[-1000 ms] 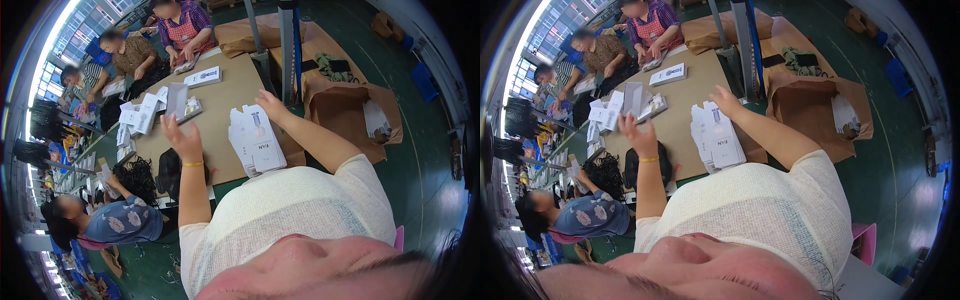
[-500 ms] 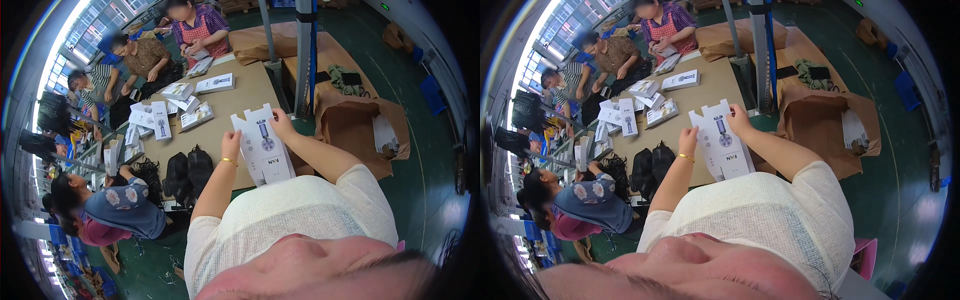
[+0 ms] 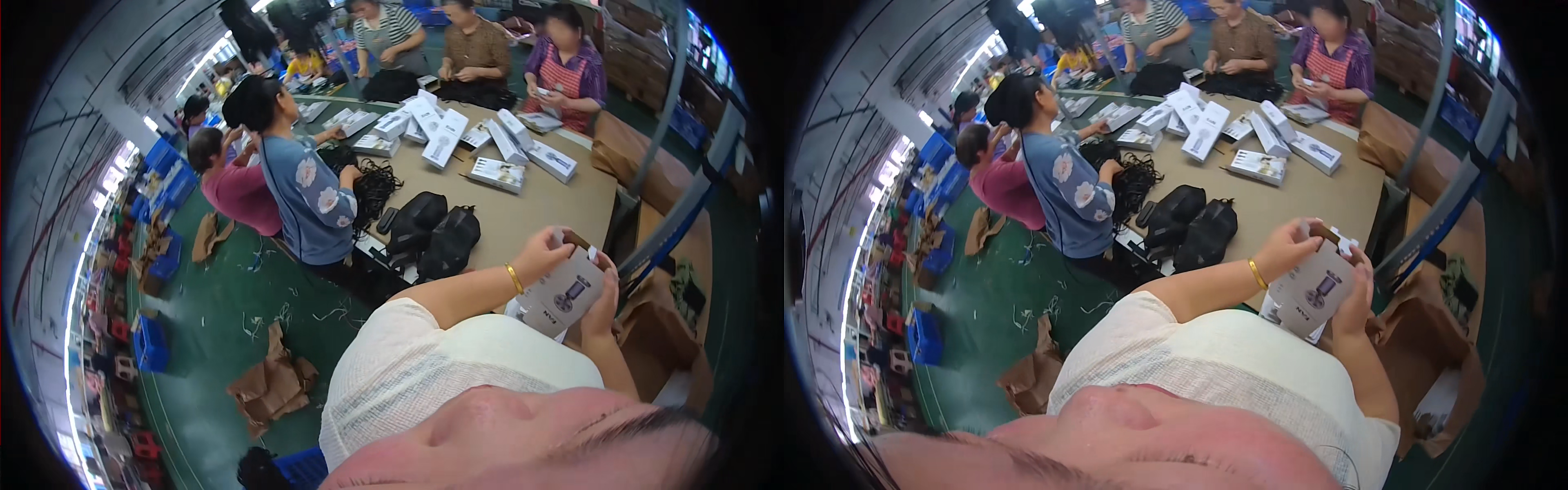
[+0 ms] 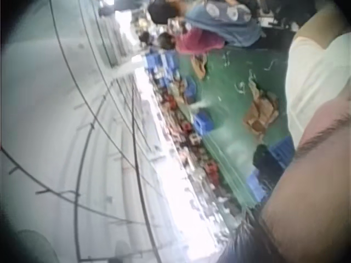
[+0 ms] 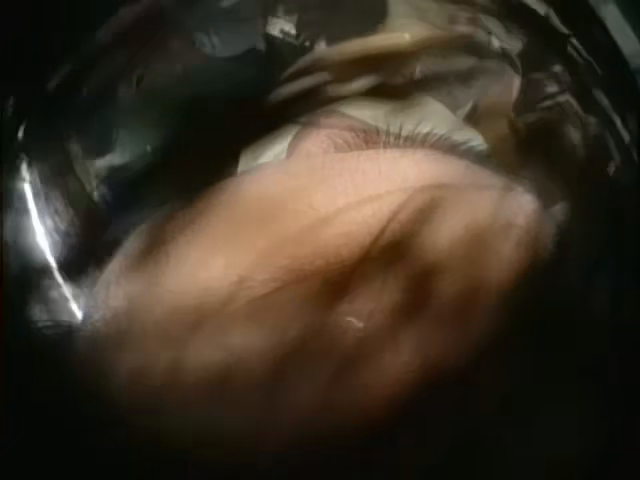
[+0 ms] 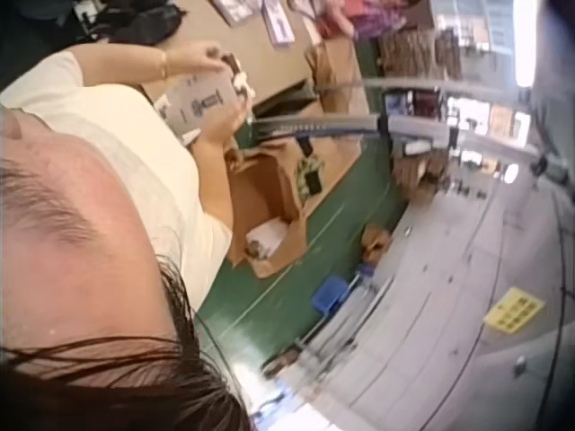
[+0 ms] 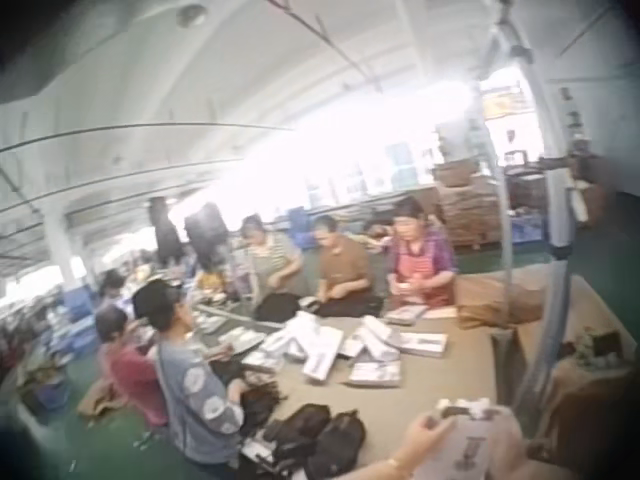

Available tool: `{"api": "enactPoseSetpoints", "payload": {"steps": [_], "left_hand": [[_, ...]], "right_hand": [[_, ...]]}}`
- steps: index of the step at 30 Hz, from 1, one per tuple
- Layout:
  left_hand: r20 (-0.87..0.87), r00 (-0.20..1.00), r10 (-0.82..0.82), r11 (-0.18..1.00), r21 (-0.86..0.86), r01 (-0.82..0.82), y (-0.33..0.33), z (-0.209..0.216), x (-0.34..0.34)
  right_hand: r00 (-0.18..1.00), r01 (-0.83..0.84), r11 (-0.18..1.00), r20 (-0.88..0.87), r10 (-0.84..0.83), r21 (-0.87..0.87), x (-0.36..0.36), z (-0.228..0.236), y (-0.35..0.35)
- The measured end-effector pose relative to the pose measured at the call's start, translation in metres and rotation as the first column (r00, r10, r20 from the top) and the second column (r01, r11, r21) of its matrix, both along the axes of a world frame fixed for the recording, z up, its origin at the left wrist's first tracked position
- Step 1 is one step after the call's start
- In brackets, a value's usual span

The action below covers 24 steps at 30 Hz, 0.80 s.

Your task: The person folds flat cardboard cutouts into packaging boxes by hand, handles black mesh bags on the table, and folds additional cardboard packaging boxes.

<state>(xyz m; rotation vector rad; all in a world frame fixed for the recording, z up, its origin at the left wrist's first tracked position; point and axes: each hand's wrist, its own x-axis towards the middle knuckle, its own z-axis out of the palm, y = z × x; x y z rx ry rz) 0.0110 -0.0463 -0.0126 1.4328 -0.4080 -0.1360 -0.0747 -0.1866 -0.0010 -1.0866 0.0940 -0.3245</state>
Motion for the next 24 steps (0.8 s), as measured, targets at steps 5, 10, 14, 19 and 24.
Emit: {"api": "enactPoseSetpoints", "payload": {"steps": [5,10,14,19,24], "left_hand": [[-0.083,0.965,-0.249,0.957,-0.178,0.231,-0.008,-0.009,-0.019],[0.091,0.964,-0.249,0.882,-0.390,0.264,-0.015,-0.027,-0.020],[0.536,0.831,-0.147,0.985,0.161,0.070,-0.002,-0.010,-0.035],[0.418,0.840,-0.345,0.861,0.498,0.106,0.020,0.009,-0.029],[0.368,0.800,-0.474,0.818,0.521,0.245,0.027,0.011,-0.030]], "right_hand": [[0.999,0.012,0.998,-0.045,-0.009,0.067,-0.003,0.005,0.008],[0.967,0.202,0.978,-0.149,-0.208,-0.051,0.004,-0.009,0.001],[0.974,0.178,0.972,-0.114,-0.197,-0.155,0.009,-0.033,-0.017],[0.984,0.051,0.998,-0.172,-0.045,0.031,0.005,-0.020,-0.023],[0.885,-0.418,0.908,-0.222,0.409,0.005,0.001,-0.012,-0.042]]}}
